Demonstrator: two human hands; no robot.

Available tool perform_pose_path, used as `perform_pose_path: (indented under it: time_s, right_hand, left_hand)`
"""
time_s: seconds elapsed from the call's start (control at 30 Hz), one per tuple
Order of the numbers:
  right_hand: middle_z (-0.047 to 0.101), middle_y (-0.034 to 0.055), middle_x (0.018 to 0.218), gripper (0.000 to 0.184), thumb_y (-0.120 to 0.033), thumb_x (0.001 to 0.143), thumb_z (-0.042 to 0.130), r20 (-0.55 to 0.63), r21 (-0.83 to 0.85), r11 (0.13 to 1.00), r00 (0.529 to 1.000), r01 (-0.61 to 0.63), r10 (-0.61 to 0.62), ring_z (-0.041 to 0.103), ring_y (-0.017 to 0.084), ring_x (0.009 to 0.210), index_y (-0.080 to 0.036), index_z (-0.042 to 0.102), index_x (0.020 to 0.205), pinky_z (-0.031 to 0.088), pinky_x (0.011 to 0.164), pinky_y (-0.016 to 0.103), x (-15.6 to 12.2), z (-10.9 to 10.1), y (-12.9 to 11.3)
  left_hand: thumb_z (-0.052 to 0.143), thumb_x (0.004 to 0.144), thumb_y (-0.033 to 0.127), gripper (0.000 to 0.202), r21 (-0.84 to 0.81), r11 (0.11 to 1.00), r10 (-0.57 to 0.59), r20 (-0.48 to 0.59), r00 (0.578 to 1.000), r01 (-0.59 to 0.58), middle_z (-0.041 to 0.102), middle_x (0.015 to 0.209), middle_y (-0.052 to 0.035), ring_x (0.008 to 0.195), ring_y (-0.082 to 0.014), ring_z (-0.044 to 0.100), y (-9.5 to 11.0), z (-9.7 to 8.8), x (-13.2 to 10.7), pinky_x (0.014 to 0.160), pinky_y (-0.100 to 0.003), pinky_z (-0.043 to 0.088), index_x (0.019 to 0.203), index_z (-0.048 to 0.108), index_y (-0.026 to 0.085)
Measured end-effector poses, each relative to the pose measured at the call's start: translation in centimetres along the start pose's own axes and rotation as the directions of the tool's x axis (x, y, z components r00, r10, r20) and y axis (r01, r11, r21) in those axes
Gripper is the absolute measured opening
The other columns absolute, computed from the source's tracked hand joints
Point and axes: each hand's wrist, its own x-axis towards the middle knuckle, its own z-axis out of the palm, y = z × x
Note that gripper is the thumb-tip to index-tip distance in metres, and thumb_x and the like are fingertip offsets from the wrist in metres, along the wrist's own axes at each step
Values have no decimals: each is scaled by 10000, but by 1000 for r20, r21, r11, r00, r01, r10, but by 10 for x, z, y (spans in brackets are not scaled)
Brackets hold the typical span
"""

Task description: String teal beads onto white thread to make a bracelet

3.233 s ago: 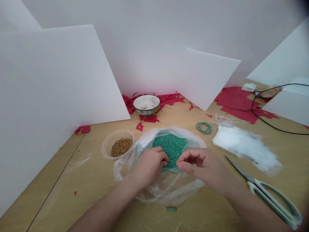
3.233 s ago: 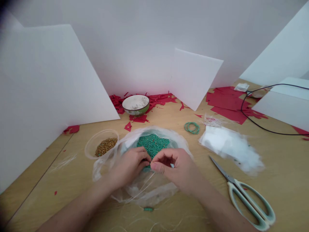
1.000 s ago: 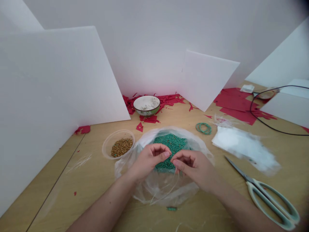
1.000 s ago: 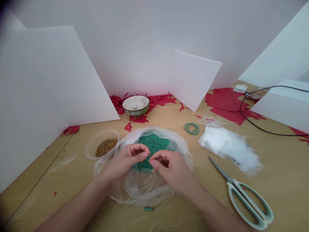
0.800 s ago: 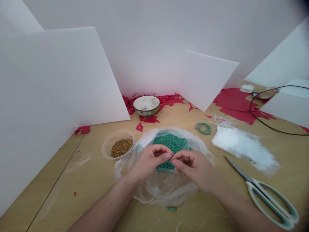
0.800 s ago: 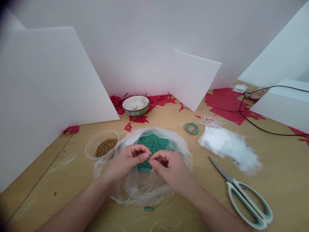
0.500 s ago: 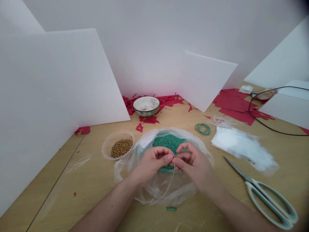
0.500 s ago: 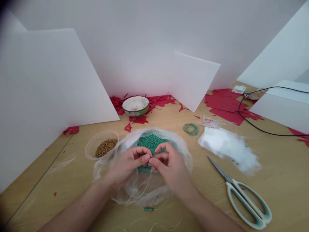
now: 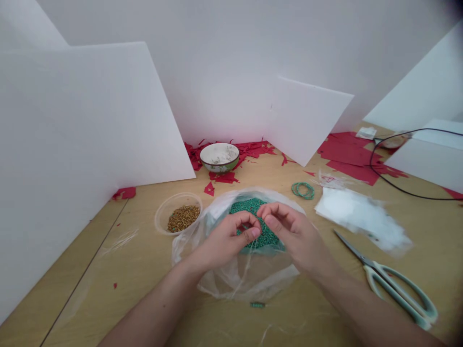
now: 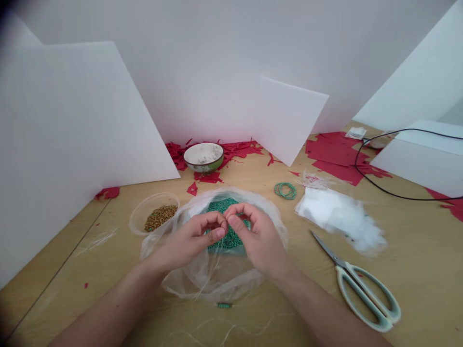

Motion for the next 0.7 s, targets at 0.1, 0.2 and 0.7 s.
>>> perform_pose_path:
  time_s: [0.1, 0.2, 0.7]
  right_hand:
    - [647, 0, 761, 138, -336, 948, 528, -63, 296, 955, 998, 6, 13, 614, 166, 816, -233, 549, 858, 478, 867, 350, 5, 3, -11]
    - [557, -53, 584, 118, -297, 938, 539, -93, 459, 888, 995, 17, 29, 577, 137, 631, -240, 504, 841, 510, 812, 352, 11, 1, -26]
    - [333, -74, 496, 125, -101, 844, 571, -404, 467, 853, 914, 233, -29, 334, 81, 462, -196, 526, 777, 333, 440, 187, 38, -60, -61]
  left_hand:
    - [578, 906, 300, 163, -225, 973, -37, 61, 997, 50, 613, 899, -35, 885, -148, 555, -3, -4, -2, 848, -286, 394, 876, 615, 144]
    - [578, 908, 272, 144, -499, 860, -38, 146, 989, 106, 646, 969, -84, 968, -197, 619, -7, -6, -5, 961, -364, 385, 900, 610, 131]
    - [588, 894, 236, 131, -694, 677, -85, 257, 963, 245, 536, 762, -15, 607, -79, 533, -11, -11, -7, 841, -325, 458, 838, 570, 119]
